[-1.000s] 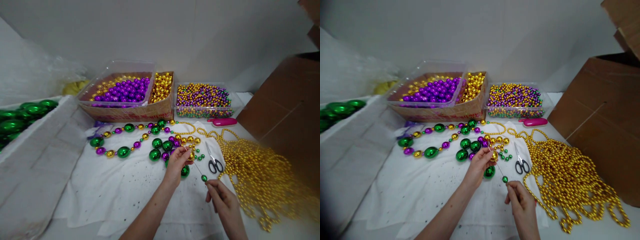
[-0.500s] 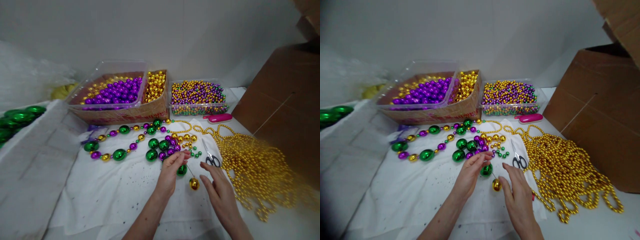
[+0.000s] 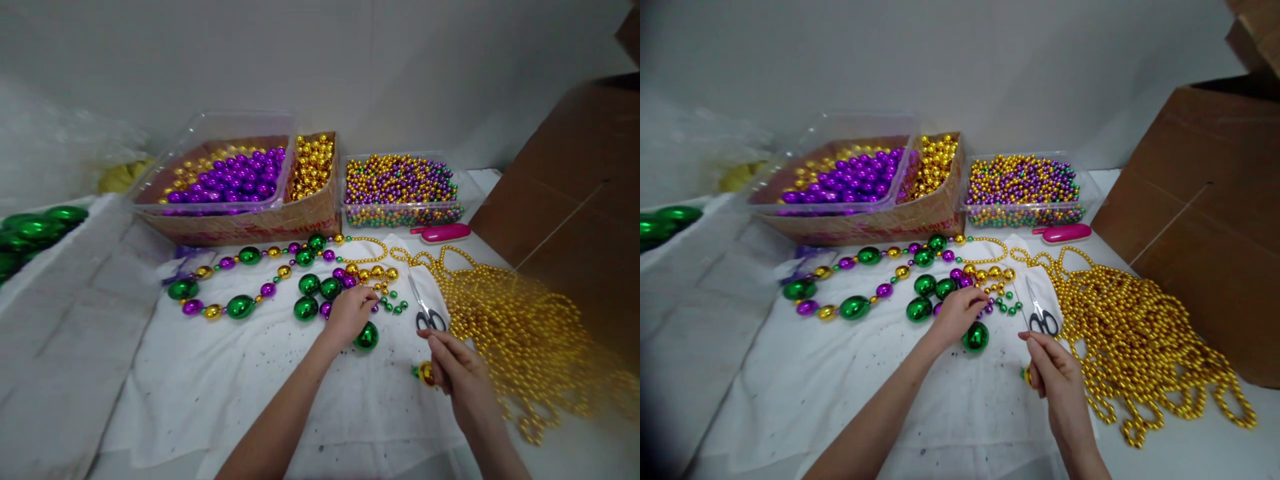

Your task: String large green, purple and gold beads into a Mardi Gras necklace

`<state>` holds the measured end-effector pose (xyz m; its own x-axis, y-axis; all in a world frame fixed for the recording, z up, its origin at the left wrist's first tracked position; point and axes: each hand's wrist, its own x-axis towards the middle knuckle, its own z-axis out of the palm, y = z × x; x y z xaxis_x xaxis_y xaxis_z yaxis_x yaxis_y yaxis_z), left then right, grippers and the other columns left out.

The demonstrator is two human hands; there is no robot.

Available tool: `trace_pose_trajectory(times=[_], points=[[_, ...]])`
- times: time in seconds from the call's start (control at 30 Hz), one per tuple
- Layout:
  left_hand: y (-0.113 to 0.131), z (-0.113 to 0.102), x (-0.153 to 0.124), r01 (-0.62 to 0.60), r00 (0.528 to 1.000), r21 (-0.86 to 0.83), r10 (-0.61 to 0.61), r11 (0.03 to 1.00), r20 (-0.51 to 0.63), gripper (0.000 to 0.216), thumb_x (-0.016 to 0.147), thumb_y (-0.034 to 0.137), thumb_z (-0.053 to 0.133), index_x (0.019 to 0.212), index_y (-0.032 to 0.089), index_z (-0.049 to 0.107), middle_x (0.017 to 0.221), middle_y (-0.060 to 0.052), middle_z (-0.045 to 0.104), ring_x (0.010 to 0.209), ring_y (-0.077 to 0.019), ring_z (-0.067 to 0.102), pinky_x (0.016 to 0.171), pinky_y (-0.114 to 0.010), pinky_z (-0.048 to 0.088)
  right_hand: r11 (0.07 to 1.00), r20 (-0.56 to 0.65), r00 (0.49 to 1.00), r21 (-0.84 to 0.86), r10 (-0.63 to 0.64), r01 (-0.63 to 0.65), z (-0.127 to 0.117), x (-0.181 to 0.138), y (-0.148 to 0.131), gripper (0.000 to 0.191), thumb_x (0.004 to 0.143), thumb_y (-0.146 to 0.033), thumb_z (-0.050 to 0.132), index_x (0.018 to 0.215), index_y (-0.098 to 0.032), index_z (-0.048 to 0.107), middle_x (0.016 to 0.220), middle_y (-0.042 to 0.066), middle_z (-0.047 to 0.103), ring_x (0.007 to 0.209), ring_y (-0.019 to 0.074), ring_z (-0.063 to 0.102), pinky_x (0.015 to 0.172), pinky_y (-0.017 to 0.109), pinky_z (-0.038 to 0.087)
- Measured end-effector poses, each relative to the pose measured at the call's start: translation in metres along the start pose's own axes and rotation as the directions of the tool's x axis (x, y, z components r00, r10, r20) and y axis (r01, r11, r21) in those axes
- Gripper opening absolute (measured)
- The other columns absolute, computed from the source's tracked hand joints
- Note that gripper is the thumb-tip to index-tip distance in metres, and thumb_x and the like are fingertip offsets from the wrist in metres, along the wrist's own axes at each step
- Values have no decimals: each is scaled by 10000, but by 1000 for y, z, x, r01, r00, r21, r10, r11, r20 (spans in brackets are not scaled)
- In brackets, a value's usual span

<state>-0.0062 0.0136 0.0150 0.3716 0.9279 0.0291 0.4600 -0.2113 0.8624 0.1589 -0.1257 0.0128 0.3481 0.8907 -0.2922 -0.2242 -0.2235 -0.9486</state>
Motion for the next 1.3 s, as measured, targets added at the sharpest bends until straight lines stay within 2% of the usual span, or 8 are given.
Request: trace_pose_trajectory(times=[0.2, 0.3, 0.4, 0.47, 0.53, 0.63, 1.03, 1.3], points=[[-3, 34, 13, 6, 1000, 23, -7, 1000, 29, 211, 677, 4, 578, 575, 189, 577, 722, -77, 575, 887, -274, 560, 911, -416, 345, 979, 40, 995, 183, 88, -94, -1, -1, -4, 396, 824, -447, 620, 1089, -154, 623, 451, -73, 399, 416, 54, 280, 425, 189, 194], [-4, 29, 17, 33, 996, -37, -30, 999, 80, 160, 665, 29, 614, 622, 182, 605, 711, -59, 577, 832, -241, 561, 856, -380, 388, 983, 48, 994, 151, 97, -103, -6, -5, -5, 458, 828, -458, 607, 1167, -150, 596, 461, -66, 416, 422, 63, 295, 424, 196, 182], [-4, 15, 16, 107, 985, -167, -82, 980, 152, 85, 737, 155, 621, 811, 174, 657, 763, -43, 611, 693, -173, 561, 678, -300, 444, 994, 68, 992, 30, 107, -109, -11, -13, -4, 534, 831, -485, 584, 1245, -148, 557, 447, -66, 410, 417, 74, 306, 419, 201, 179], [-4, 6, 10, 246, 961, -426, -162, 871, 224, 181, 789, 235, 604, 950, 167, 653, 839, -47, 627, 648, -132, 562, 607, -253, 448, 991, 84, 989, -54, 125, -121, -12, -20, -4, 547, 839, -496, 561, 1250, -136, 559, 435, -68, 392, 413, 76, 299, 421, 204, 184], [-6, 0, 2, 373, 926, -674, -211, 638, 313, 235, 790, 257, 631, 1000, 154, 651, 892, -58, 631, 672, -112, 579, 620, -231, 463, 985, 98, 985, -118, 140, -128, -12, -27, -4, 537, 842, -500, 549, 1220, -120, 584, 423, -70, 372, 408, 75, 288, 423, 207, 189], [-6, -3, -10, 417, 909, -805, -211, 421, 360, 239, 783, 230, 660, 1001, 133, 662, 890, -69, 635, 707, -109, 600, 661, -220, 484, 978, 94, 987, -176, 133, -115, -9, -35, -4, 536, 824, -512, 560, 1177, -112, 616, 418, -67, 365, 402, 77, 298, 419, 208, 187], [-8, 0, -15, 310, 906, -941, -340, 134, 250, 154, 763, 39, 625, 903, 90, 660, 862, -72, 661, 712, -107, 640, 708, -215, 534, 957, -11, 996, -277, 91, -91, -3, -52, -11, 546, 770, -546, 579, 1078, -109, 688, 451, -50, 353, 406, 90, 337, 412, 209, 224], [-9, 2, -16, 261, 912, -951, -365, 164, 187, 127, 768, 59, 631, 885, 97, 664, 850, -72, 671, 710, -120, 652, 709, -235, 543, 951, -15, 997, -301, 75, -76, -3, -52, -8, 517, 756, -535, 593, 1053, -128, 710, 467, -45, 347, 414, 90, 323, 409, 210, 223]])
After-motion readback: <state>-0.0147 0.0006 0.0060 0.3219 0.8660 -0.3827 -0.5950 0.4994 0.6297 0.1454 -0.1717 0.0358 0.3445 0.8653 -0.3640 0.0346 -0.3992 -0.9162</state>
